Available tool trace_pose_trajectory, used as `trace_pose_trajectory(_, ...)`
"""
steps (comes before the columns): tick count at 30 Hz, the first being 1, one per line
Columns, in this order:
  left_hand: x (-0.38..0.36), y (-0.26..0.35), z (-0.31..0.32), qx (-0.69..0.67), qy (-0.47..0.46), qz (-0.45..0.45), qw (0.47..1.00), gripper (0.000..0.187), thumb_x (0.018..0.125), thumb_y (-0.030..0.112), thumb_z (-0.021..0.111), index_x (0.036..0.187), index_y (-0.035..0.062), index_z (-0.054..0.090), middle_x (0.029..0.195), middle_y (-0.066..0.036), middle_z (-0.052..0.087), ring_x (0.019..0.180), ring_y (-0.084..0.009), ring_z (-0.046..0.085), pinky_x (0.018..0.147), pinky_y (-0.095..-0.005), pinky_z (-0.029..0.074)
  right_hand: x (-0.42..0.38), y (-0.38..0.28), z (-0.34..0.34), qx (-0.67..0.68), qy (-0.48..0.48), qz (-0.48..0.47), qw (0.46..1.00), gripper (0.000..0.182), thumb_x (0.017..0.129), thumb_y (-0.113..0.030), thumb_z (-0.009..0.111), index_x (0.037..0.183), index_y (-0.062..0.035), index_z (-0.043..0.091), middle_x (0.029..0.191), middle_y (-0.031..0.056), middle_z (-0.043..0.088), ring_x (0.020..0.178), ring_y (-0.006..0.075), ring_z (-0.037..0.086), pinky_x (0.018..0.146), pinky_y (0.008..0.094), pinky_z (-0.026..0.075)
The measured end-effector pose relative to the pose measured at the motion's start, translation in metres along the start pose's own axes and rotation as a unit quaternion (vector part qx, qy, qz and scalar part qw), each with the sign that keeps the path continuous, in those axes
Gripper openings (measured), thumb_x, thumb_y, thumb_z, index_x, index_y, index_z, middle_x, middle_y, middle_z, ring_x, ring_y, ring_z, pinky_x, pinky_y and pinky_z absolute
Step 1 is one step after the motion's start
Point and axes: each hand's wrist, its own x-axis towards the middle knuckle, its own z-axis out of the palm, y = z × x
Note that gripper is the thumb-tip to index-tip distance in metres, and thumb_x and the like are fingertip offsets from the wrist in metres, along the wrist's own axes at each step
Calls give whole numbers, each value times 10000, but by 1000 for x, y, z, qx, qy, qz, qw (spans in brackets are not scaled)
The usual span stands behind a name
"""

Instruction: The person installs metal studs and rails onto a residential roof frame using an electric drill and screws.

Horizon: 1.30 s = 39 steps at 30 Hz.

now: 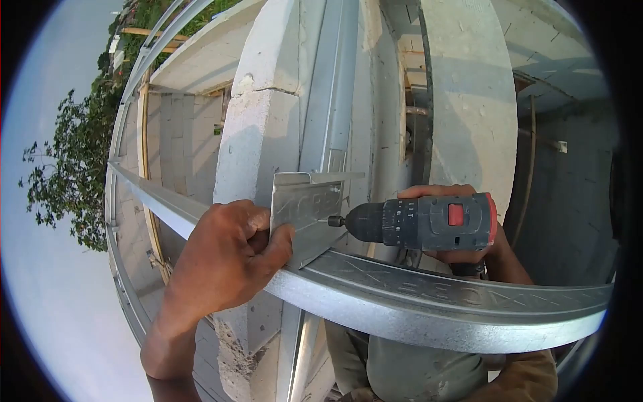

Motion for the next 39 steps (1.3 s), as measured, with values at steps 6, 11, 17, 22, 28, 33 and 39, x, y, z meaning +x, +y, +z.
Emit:
trace_pose_trajectory(6,2,11,-1,4,-23,-45,999,354,867,158,701,603,-25,554,515,-89,504,444,-147,432,452,-350,329,-1,-4,-6,32,-38,11,999,811,551,-135,782,1326,-20,574,1094,118,709,947,194,686,908,325,506)
trace_pose_trajectory(11,1,22,-4,37,-34,-60,997,379,880,171,705,585,-19,561,489,-39,500,447,-72,395,425,-313,292,2,-10,-7,-9,-51,10,999,808,550,-126,778,1326,-19,576,1084,114,711,932,182,682,895,313,503)
trace_pose_trajectory(17,1,24,-5,50,-35,-74,995,402,875,198,714,574,-18,558,458,-47,500,437,-76,408,422,-316,296,2,-1,-9,-20,-54,-32,998,783,561,-77,747,1324,-21,578,1053,105,717,900,172,675,862,307,510)
trace_pose_trajectory(22,3,20,-3,73,-43,-72,994,405,867,205,721,568,-16,559,461,-62,525,421,-89,428,423,-313,321,3,5,-14,26,-68,-1,997,770,558,-58,742,1312,-25,591,1030,104,723,891,168,673,864,316,509)
trace_pose_trajectory(28,3,18,-2,59,-38,-73,995,417,864,219,730,570,-5,537,471,-60,527,439,-89,441,428,-316,323,6,-3,-14,26,-62,14,998,763,541,-56,749,1291,-34,613,1048,106,722,888,178,676,864,329,516)
trace_pose_trajectory(33,2,24,-4,66,-33,-99,992,470,870,228,733,542,31,461,461,-41,487,452,-78,423,431,-308,307,8,-4,-13,-8,-60,-9,998,764,546,-87,755,1295,-41,612,1041,105,723,890,178,679,865,332,516)
trace_pose_trajectory(39,3,24,-3,75,-27,-97,992,428,859,206,716,544,-4,515,452,-120,499,390,-184,455,440,-366,376,12,-11,-14,22,-92,-38,995,794,533,-116,761,1307,-44,600,1074,110,713,928,183,681,891,330,507)
